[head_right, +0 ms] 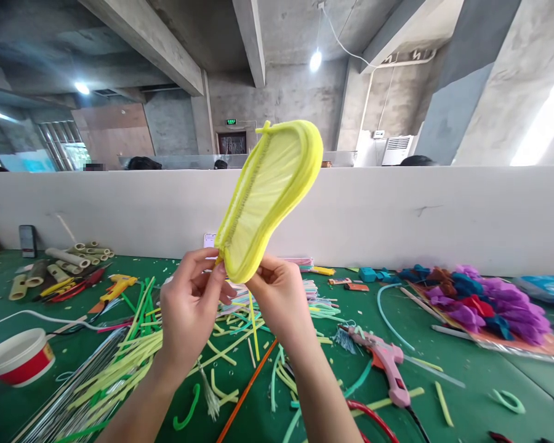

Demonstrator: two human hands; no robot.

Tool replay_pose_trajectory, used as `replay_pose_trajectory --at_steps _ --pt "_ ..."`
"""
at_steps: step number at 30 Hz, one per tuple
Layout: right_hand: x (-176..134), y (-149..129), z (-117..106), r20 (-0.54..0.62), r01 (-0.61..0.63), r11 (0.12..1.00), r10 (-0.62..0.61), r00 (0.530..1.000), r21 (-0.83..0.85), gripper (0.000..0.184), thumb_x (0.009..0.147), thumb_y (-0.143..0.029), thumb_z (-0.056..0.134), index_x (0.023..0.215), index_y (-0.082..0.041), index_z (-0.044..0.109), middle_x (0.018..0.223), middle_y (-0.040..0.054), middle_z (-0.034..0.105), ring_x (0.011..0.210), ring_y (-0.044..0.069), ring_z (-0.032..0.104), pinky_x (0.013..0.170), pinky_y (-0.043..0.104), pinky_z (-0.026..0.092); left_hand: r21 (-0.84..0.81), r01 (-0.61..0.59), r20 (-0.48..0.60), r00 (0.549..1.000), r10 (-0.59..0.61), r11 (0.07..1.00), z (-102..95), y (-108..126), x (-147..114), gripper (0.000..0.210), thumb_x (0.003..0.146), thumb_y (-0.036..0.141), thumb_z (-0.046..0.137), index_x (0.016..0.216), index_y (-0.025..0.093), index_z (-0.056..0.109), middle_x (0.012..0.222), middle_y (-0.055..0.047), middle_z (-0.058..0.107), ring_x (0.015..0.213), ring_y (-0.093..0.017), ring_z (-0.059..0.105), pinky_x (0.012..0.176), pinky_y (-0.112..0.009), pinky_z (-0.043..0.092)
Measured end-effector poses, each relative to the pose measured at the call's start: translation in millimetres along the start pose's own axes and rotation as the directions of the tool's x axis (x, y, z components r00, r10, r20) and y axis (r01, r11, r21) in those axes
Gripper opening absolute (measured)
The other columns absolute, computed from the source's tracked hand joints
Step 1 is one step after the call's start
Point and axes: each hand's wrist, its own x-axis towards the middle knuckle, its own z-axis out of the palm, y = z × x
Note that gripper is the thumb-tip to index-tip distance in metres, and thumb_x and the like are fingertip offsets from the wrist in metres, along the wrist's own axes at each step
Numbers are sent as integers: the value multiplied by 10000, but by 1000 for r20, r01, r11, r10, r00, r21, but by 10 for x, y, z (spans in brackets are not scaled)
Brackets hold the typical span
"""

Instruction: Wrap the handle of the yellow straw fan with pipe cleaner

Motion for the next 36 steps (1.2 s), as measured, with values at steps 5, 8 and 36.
replay_pose_trajectory --at_steps 5,8,36 --pt "-56 -24 92 -133 132 962 -167 977 -238 102 847 -223 707 869 -214 806 846 41 763 745 185 664 669 310 526 -198 125 28 992 -122 972 4 47 52 169 880 310 693 1022 220 670 778 -11 705 533 -130 634 518 -228 524" --pt "-107 -86 153 -159 201 932 -257 953 -301 106 876 -206 692 884 -225 796 868 35 756 759 169 669 641 294 515 -400 215 66 976 -205 891 15 75 78 118 845 283 734 909 194 691 637 13 636 533 -118 591 545 -222 503" --pt "-307 -347 240 -271 298 791 -494 827 -534 70 858 -191 744 794 -203 716 749 -16 708 644 114 651 584 241 541 -524 219 161 974 -157 823 23 202 -76 241 881 331 712 728 170 619 548 64 460 372 -10 338 333 -150 215"
